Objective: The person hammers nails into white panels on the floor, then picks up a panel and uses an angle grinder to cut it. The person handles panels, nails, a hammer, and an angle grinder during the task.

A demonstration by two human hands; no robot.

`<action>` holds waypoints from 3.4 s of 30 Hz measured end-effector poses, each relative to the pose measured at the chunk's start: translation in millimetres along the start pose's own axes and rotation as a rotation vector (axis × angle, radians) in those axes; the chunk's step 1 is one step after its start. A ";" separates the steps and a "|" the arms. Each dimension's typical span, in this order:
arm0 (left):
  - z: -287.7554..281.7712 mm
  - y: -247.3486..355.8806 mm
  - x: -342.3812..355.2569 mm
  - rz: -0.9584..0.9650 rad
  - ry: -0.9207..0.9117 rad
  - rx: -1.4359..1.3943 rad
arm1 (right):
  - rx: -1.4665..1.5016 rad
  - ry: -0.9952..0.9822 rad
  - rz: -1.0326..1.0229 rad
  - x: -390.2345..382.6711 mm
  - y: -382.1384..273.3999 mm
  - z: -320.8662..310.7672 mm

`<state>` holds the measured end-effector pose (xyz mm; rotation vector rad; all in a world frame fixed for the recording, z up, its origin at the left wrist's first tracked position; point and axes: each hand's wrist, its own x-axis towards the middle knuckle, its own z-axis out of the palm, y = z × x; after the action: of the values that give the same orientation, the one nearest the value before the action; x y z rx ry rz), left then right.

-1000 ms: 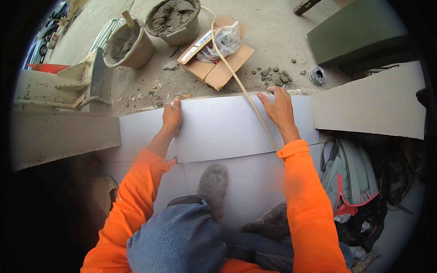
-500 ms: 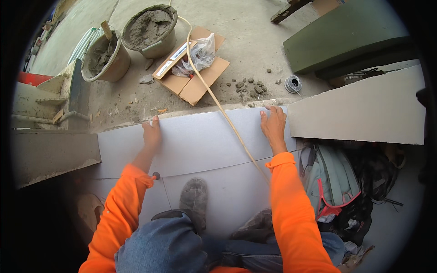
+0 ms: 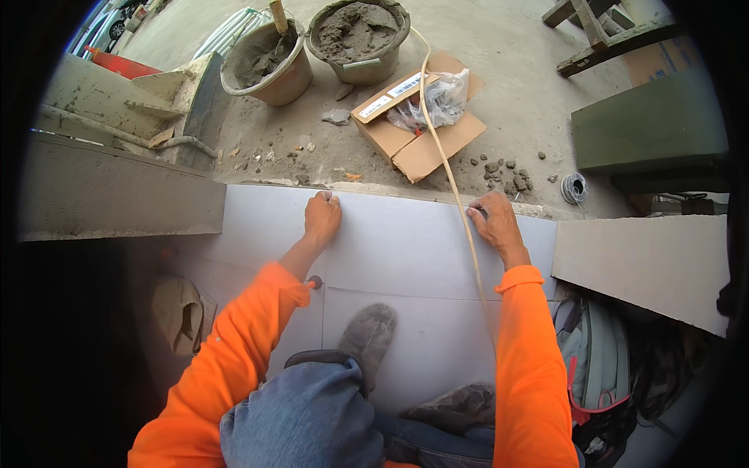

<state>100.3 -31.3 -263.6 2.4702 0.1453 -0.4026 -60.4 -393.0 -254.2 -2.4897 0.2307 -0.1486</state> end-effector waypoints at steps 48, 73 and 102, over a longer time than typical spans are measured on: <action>85.1 67.9 105.6 0.361 -1.154 0.392 | -0.169 0.694 0.804 -141.4 -0.6 -2.0; 49.3 109.1 72.1 0.423 -1.192 0.350 | 0.463 0.288 1.259 -234.9 141.5 -91.1; 54.5 110.6 89.8 0.304 -1.327 0.360 | 0.639 0.203 1.247 -242.0 159.7 -104.2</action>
<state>193.6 -151.7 -270.9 1.9664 -0.8806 -1.8883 -334.8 -531.0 -279.5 -1.3553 1.4742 0.0545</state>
